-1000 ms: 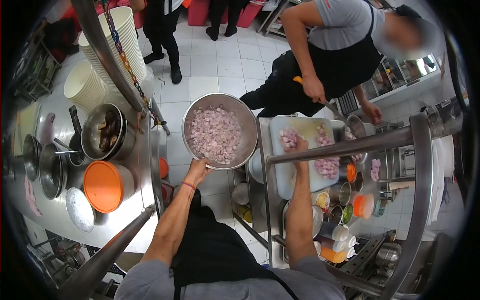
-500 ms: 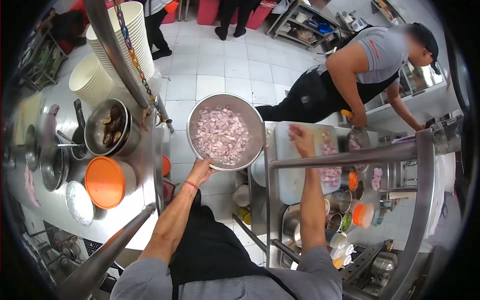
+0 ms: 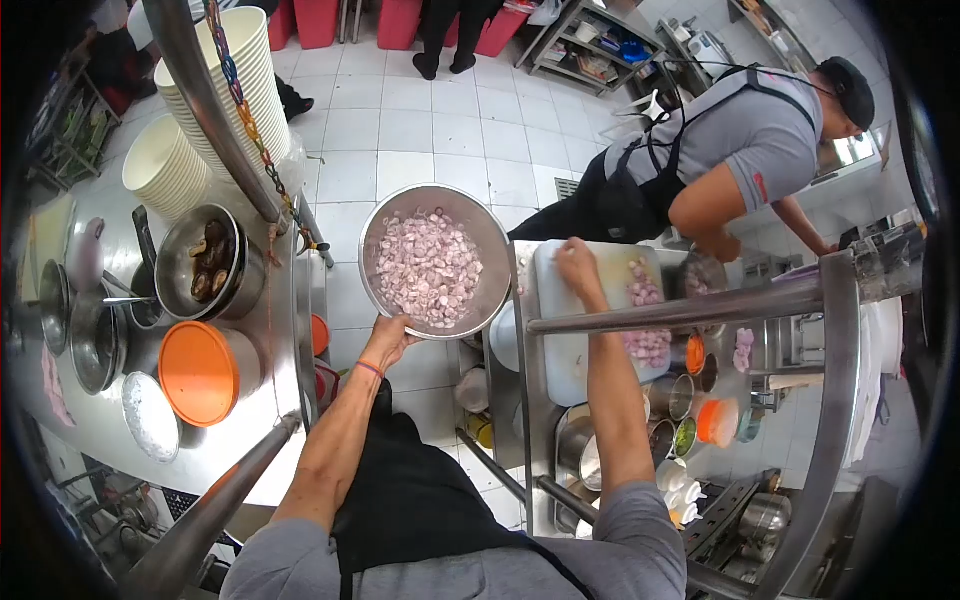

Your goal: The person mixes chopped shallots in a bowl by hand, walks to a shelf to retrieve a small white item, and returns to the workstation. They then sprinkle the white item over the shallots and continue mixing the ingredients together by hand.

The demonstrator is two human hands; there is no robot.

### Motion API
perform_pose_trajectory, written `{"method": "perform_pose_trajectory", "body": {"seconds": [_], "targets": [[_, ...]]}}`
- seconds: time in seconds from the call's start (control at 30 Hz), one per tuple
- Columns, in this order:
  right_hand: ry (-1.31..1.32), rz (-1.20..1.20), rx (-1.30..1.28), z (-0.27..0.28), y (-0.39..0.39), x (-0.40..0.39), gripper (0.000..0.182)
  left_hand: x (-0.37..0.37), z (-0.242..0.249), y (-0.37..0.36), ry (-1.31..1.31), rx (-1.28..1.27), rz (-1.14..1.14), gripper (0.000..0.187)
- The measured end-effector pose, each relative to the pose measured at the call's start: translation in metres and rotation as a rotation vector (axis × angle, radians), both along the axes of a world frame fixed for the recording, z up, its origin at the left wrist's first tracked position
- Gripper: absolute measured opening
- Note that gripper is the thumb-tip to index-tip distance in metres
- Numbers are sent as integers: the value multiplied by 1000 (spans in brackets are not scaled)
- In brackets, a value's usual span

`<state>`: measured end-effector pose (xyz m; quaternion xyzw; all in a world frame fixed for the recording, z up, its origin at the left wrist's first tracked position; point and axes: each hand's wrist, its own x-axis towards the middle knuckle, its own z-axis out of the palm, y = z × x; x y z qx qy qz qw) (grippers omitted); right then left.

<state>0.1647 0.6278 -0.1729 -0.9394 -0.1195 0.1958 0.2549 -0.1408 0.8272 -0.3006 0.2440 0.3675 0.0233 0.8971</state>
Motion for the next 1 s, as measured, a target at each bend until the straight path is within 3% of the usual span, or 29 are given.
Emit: {"method": "perform_pose_trajectory", "body": {"seconds": [0.03,0.13,0.2,0.27,0.37,0.47,0.57,0.67,0.77,0.87,0.9,1.0], "targets": [[181,28,121,9,11,-7,28,0,4,0,0,1,4,54],[249,187,265,31,26,-16,25,-4,11,0,-3,2,16,54],[-19,62,121,45,1,-7,26,-6,13,-3,-26,-10,23,55],[-542,85,-165,19,-47,22,27,-8,8,-4,-16,-27,16,55],[-414,-140,-255,-11,-82,30,29,-7,10,-5,-14,-24,3,53],[-241,-44,-198,8,-41,-15,27,-9,17,-7,-18,-10,18,51],[361,-55,515,10,-22,-29,25,-14,15,-10,9,-16,1,52],[291,27,372,29,-5,-24,23,-16,7,-12,-7,-15,-21,55],[553,142,415,37,20,-20,34,-22,3,-13,-14,-6,-19,57],[598,176,199,46,46,-29,37,-26,9,-16,12,20,-28,58],[578,390,-20,27,44,-7,37,-28,12,-16,28,30,-31,59],[652,492,101,18,36,-2,32,-31,3,-18,73,-1,-69,59]]}}
